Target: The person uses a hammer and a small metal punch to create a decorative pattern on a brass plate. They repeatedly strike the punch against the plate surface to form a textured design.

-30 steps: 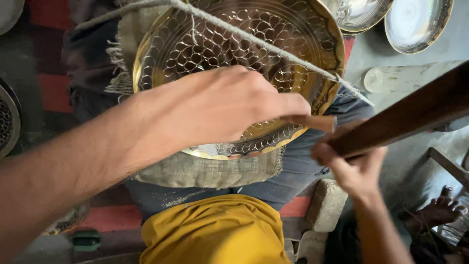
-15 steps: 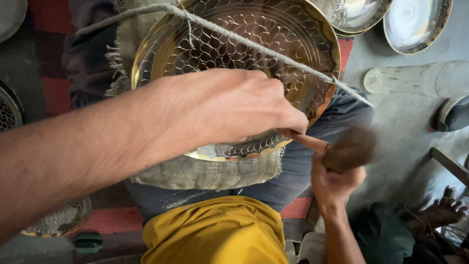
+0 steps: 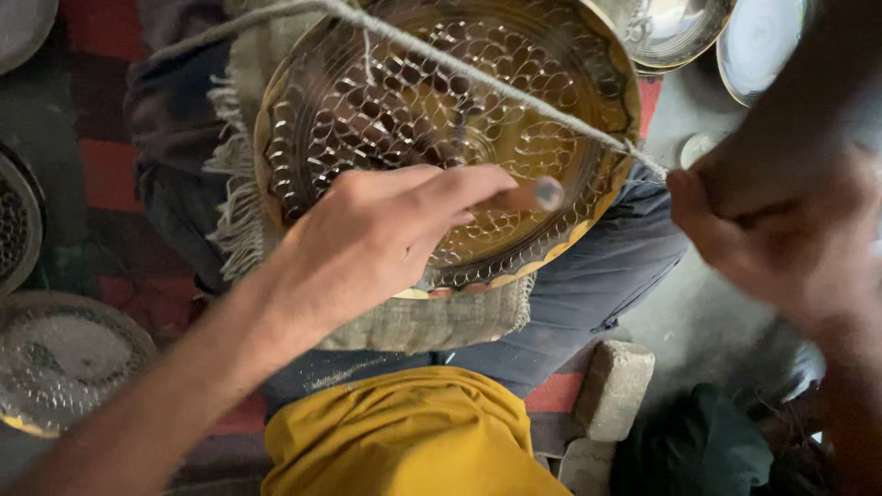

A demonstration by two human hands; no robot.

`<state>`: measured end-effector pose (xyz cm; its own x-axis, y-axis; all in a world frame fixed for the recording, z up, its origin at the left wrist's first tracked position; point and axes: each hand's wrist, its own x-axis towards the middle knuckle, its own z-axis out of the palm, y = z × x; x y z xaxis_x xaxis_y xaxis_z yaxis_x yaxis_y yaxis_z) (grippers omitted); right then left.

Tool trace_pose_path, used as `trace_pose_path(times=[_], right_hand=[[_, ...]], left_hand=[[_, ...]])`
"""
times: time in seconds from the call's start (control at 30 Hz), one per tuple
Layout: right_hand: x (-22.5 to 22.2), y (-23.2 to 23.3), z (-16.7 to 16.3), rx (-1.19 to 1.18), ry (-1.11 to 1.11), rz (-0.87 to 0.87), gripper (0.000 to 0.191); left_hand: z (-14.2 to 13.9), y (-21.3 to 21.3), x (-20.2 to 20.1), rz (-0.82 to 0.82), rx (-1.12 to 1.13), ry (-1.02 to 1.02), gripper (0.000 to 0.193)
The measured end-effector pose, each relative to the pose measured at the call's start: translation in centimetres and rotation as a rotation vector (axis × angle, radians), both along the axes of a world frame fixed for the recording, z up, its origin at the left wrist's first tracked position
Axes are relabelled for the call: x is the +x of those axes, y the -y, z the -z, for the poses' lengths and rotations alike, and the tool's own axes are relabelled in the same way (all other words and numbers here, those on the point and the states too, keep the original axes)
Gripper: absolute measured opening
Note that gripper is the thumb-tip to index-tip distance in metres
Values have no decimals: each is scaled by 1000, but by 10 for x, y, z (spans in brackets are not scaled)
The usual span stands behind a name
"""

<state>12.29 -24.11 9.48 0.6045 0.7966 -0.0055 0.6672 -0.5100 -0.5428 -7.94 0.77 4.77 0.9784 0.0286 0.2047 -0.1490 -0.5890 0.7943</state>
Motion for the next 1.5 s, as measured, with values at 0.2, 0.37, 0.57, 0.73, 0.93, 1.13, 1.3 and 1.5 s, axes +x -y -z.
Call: trace_pose_path(times=[0.2, 0.37, 0.57, 0.73, 0.93, 1.13, 1.3, 1.5], right_hand=[[14, -73, -59, -388, 309, -315, 23], [6, -96, -72, -626, 325, -305, 18], [1, -103, -68, -366, 214, -346, 29], [5, -98, -65, -338, 311, -430, 35], [1, -101, -66, -341, 334, -466, 27], [1, -100, -66, -362, 367, -477, 20], [1, -71, -47, -182, 410, -397, 24], [-1, -30, -24, -149, 345, -169, 31]], left_hand=[[17, 22, -23, -410, -204, 241, 33], [28, 38, -32, -565, -331, 223, 32], [38, 49, -33, -555, -360, 281, 33], [41, 52, -32, -587, -320, 287, 32], [39, 50, -30, -600, -313, 229, 28], [32, 40, -26, -562, -322, 254, 28], [25, 26, -20, -441, -97, 159, 34], [15, 5, -6, -175, -52, 88, 37]])
